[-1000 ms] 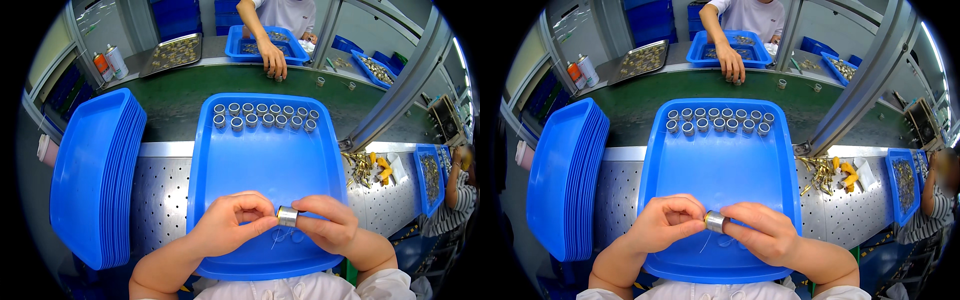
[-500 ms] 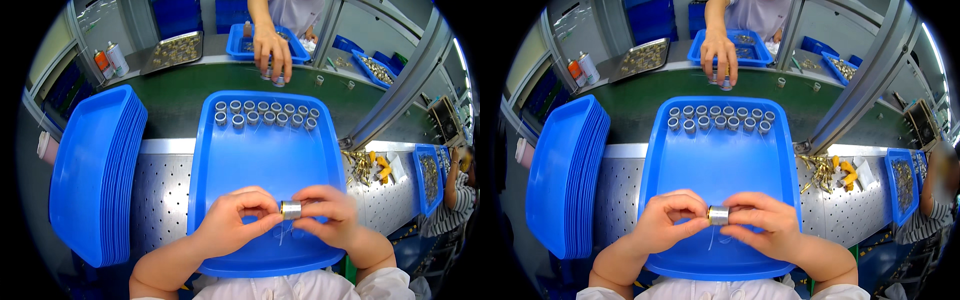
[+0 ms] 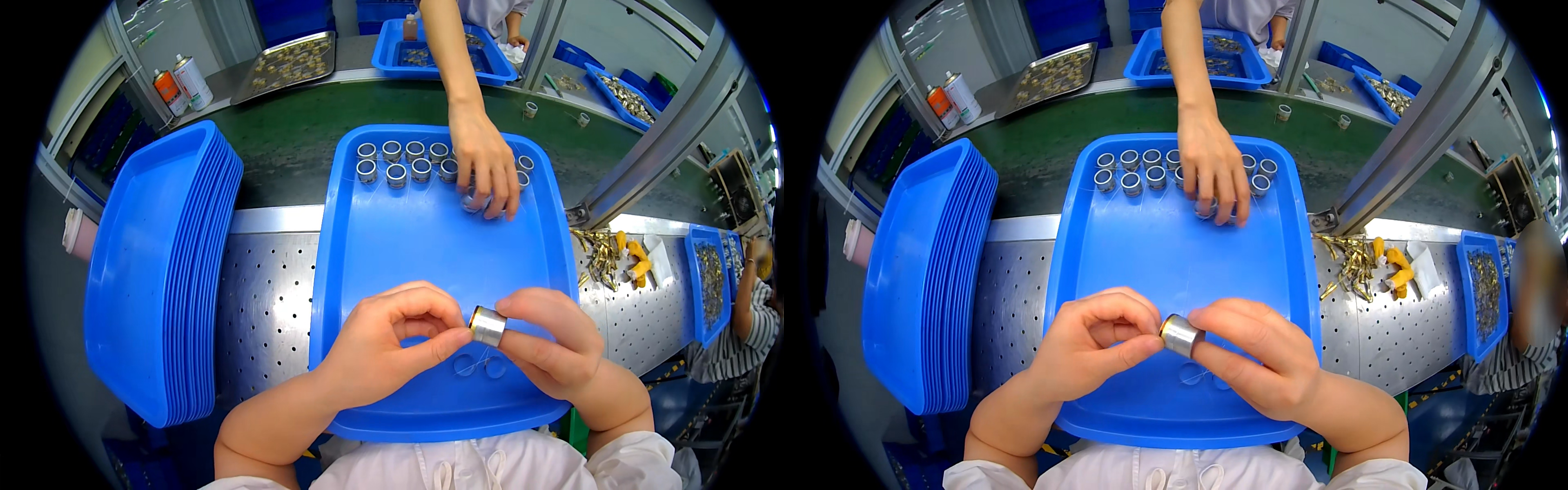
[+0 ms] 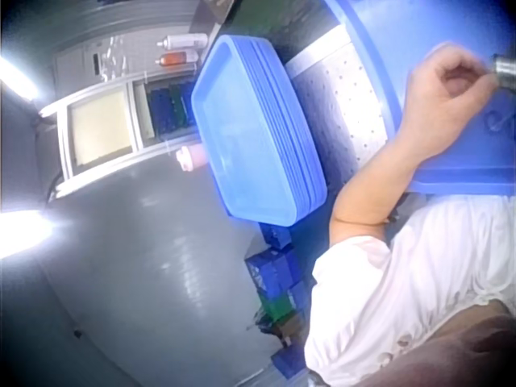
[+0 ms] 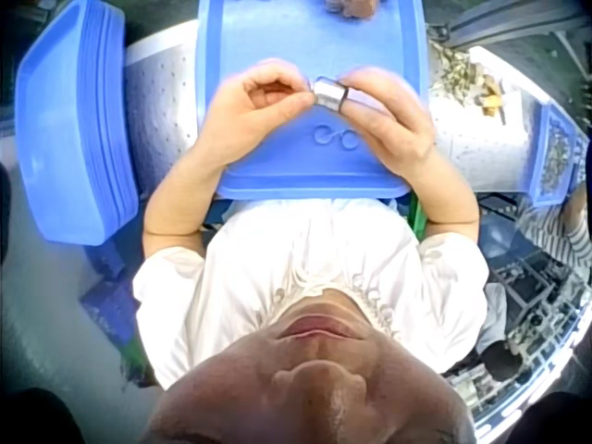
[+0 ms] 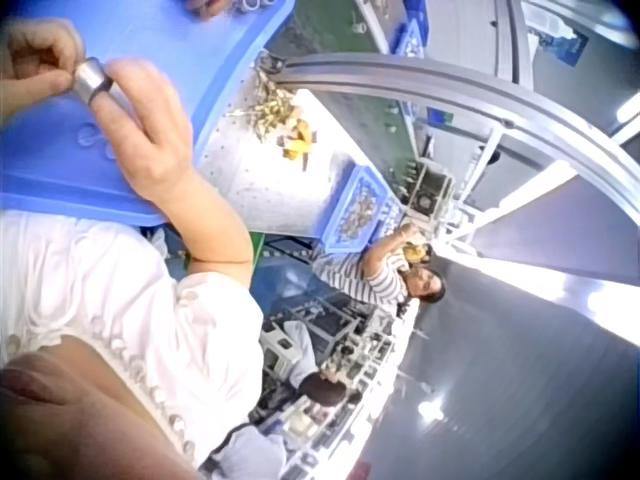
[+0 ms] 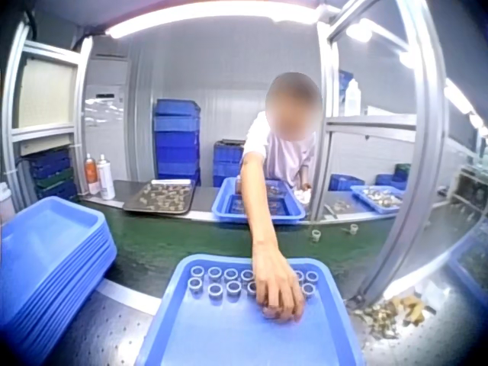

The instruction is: The person picks up small cylindrical metal components from a blue tray and wraps a thin wire around them by hand. The person repeats this wrapping process for multiple components, placing the finished items back into the tray.

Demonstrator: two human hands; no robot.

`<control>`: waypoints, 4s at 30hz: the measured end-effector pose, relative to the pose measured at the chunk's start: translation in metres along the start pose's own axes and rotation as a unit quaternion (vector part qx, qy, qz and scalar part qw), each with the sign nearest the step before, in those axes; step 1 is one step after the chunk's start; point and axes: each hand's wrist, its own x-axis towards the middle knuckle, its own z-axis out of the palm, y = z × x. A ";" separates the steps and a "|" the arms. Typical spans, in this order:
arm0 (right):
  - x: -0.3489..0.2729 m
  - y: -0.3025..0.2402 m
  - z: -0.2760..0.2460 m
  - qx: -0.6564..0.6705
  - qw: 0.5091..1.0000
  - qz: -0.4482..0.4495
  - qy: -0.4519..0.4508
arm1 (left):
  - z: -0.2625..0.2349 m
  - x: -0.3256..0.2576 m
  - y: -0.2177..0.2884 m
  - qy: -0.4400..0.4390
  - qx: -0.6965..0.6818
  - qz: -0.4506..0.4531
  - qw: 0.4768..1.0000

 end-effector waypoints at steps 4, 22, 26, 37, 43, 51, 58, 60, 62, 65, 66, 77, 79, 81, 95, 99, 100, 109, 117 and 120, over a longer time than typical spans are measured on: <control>-0.004 -0.001 0.001 0.007 0.999 0.030 -0.006 | 0.001 0.000 0.002 0.013 0.065 0.012 0.998; -0.007 -0.002 0.006 0.178 0.970 0.162 0.028 | 0.002 -0.001 0.003 -0.018 0.019 -0.002 1.000; -0.005 0.000 0.004 0.101 0.989 0.109 0.022 | 0.002 0.000 -0.001 -0.020 0.004 0.003 1.000; -0.006 0.003 0.004 0.049 0.997 0.059 0.019 | 0.001 -0.001 -0.001 0.008 -0.002 -0.004 1.000; -0.005 0.000 0.008 0.060 0.995 0.081 0.015 | 0.002 0.000 0.001 0.026 0.073 0.005 0.997; -0.006 0.000 0.008 0.099 0.989 0.109 0.007 | 0.003 0.000 -0.002 0.013 0.043 -0.001 0.999; -0.006 -0.001 0.006 0.188 0.968 0.162 0.023 | 0.003 -0.001 0.003 -0.001 0.040 -0.006 0.999; -0.007 0.000 0.006 0.200 0.964 0.172 0.028 | 0.003 -0.001 0.002 -0.001 0.035 -0.002 0.999; -0.008 -0.001 0.006 0.203 0.963 0.177 0.033 | 0.004 -0.001 0.002 -0.001 0.026 0.003 1.000; -0.006 -0.002 0.005 0.170 0.972 0.158 0.038 | 0.003 -0.001 0.001 -0.011 0.029 0.015 0.999; -0.005 -0.001 0.004 0.145 0.979 0.139 0.037 | 0.003 -0.001 0.000 -0.005 0.011 0.014 1.000; -0.004 0.000 0.000 0.043 0.997 0.059 0.017 | 0.000 -0.001 -0.002 -0.007 -0.044 -0.018 0.999; -0.005 -0.001 0.001 0.046 0.996 0.071 0.015 | 0.000 0.000 -0.002 -0.010 -0.032 -0.018 0.999; -0.004 -0.002 0.004 0.057 0.994 0.090 0.021 | 0.001 0.000 -0.001 -0.010 -0.016 -0.019 1.000; -0.009 0.003 0.001 0.298 0.923 0.235 0.065 | -0.006 0.000 0.002 -0.030 -0.156 -0.050 0.986; -0.012 0.012 -0.007 0.420 0.843 0.314 0.117 | -0.012 0.002 0.003 -0.053 -0.222 -0.050 0.972; -0.011 0.014 -0.011 0.441 0.825 0.332 0.123 | -0.013 0.003 0.002 -0.062 -0.226 -0.043 0.971; -0.010 0.018 -0.064 0.421 0.850 0.230 0.217 | 0.007 0.003 0.015 -0.079 0.226 0.060 0.969; -0.076 0.001 -0.095 0.280 0.890 0.302 0.197 | 0.031 0.029 0.019 -0.232 0.222 0.046 0.946; -0.111 -0.004 -0.097 0.303 0.857 0.345 0.232 | 0.027 0.026 0.017 -0.239 -0.125 -0.024 0.963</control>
